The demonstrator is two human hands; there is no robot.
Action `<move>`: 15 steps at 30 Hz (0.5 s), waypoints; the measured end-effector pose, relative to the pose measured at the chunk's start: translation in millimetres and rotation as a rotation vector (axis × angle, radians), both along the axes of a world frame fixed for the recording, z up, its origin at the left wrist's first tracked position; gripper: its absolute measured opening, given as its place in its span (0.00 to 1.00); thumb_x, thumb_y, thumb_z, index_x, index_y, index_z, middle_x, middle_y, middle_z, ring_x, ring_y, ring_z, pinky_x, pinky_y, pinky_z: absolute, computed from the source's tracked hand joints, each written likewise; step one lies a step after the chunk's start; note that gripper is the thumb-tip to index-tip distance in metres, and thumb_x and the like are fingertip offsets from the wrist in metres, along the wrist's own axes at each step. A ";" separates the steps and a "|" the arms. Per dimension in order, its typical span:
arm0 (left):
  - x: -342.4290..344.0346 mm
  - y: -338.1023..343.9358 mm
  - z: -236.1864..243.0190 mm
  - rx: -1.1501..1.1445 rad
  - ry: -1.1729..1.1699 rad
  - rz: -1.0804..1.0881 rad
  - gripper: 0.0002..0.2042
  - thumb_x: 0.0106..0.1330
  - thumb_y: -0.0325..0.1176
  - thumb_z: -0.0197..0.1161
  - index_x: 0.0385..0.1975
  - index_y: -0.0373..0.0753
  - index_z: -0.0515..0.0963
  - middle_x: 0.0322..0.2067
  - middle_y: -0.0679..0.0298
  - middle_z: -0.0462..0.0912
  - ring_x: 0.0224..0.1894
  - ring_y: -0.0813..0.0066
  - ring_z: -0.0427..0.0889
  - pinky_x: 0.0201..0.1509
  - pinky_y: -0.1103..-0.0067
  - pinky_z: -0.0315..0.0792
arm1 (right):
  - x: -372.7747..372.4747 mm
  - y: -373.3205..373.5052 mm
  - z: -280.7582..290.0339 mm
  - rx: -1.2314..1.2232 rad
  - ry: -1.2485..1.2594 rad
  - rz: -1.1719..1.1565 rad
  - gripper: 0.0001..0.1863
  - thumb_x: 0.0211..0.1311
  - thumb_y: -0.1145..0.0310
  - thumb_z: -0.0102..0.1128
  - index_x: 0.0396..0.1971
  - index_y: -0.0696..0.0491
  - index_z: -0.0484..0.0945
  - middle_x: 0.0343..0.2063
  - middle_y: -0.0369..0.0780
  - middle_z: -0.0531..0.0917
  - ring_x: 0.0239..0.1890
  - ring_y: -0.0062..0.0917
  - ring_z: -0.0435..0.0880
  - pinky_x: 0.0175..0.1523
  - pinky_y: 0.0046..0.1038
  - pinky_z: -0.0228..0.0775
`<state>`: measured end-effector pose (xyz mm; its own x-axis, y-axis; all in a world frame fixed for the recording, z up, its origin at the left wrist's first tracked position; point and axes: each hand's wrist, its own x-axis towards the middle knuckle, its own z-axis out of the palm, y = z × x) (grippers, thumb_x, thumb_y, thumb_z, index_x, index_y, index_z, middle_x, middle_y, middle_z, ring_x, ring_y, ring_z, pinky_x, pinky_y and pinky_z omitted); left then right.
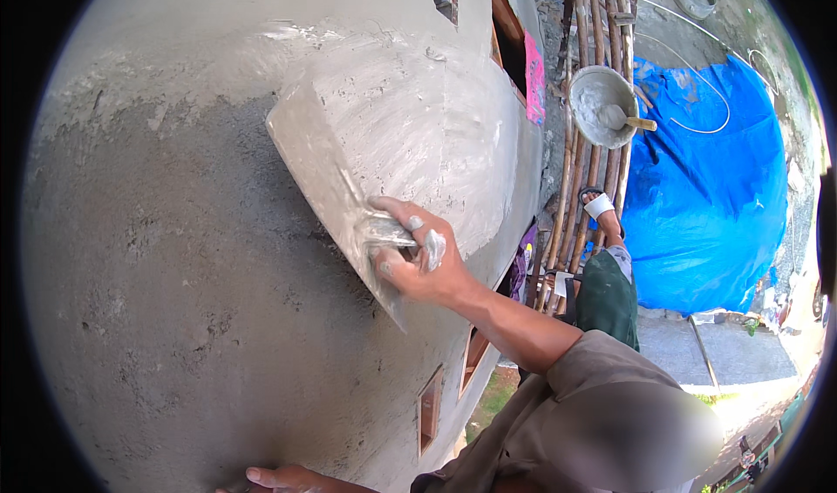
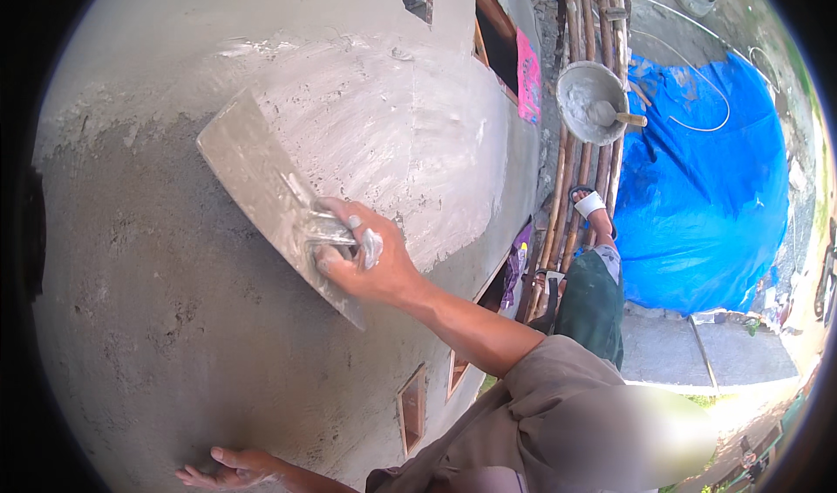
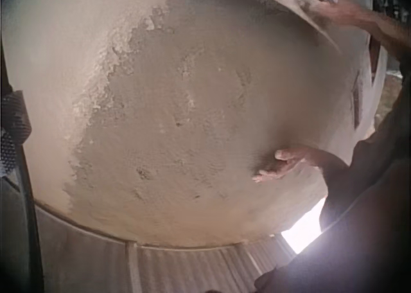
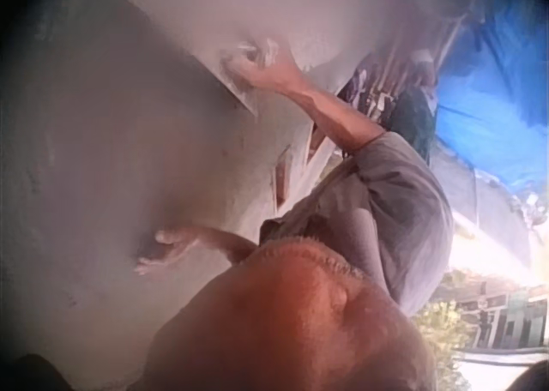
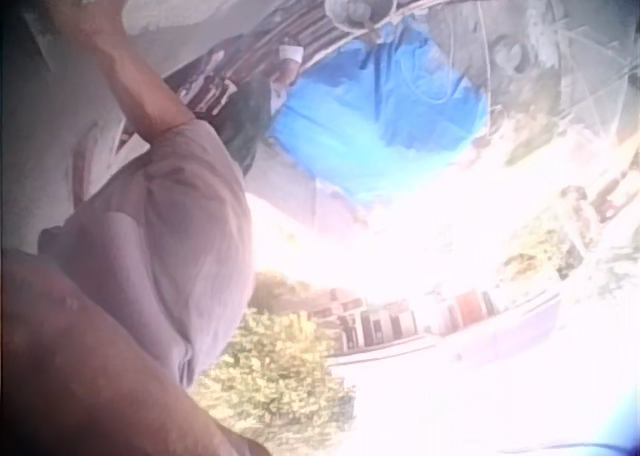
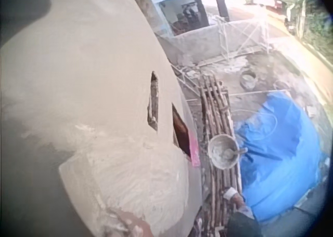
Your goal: The person scoops wet plaster from a bowl with a trowel and applies it to an exterior wall, smoothing the surface with a flat trowel. The person repeatedly transfers plaster from the bowl to the wall and levels the applied material.
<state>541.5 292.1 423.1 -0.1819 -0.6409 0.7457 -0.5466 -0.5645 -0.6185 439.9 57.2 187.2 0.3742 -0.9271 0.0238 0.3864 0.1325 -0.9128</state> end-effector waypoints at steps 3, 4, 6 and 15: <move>10.8 -7.6 -0.8 0.031 -0.043 -0.051 0.27 0.72 0.45 0.48 0.63 0.32 0.60 0.66 0.45 0.56 0.69 0.45 0.52 0.67 0.49 0.50 | 7.5 -20.5 -46.5 0.020 0.255 -0.142 0.27 0.53 0.62 0.61 0.53 0.60 0.74 0.33 0.46 0.80 0.36 0.27 0.81 0.43 0.26 0.72; 15.2 -9.9 -4.6 -0.026 -0.003 -0.056 0.30 0.71 0.49 0.47 0.64 0.31 0.56 0.66 0.44 0.54 0.69 0.46 0.50 0.68 0.50 0.48 | 15.1 -31.9 -66.2 0.036 0.344 -0.158 0.26 0.54 0.61 0.61 0.52 0.60 0.75 0.34 0.46 0.80 0.37 0.27 0.81 0.43 0.26 0.72; 20.2 -7.0 -10.9 -0.136 0.074 -0.050 0.38 0.69 0.57 0.44 0.66 0.29 0.50 0.67 0.42 0.49 0.70 0.48 0.47 0.70 0.53 0.44 | 32.1 -49.7 -110.7 0.071 0.499 -0.233 0.24 0.56 0.59 0.62 0.50 0.58 0.77 0.34 0.46 0.81 0.36 0.30 0.81 0.42 0.28 0.72; 32.0 19.1 6.3 -0.086 0.033 0.211 0.39 0.70 0.57 0.40 0.68 0.30 0.44 0.69 0.43 0.44 0.72 0.50 0.41 0.71 0.53 0.40 | 31.5 -157.3 -319.3 0.523 0.498 -0.219 0.25 0.62 0.54 0.58 0.46 0.62 0.79 0.24 0.39 0.83 0.31 0.22 0.79 0.37 0.25 0.71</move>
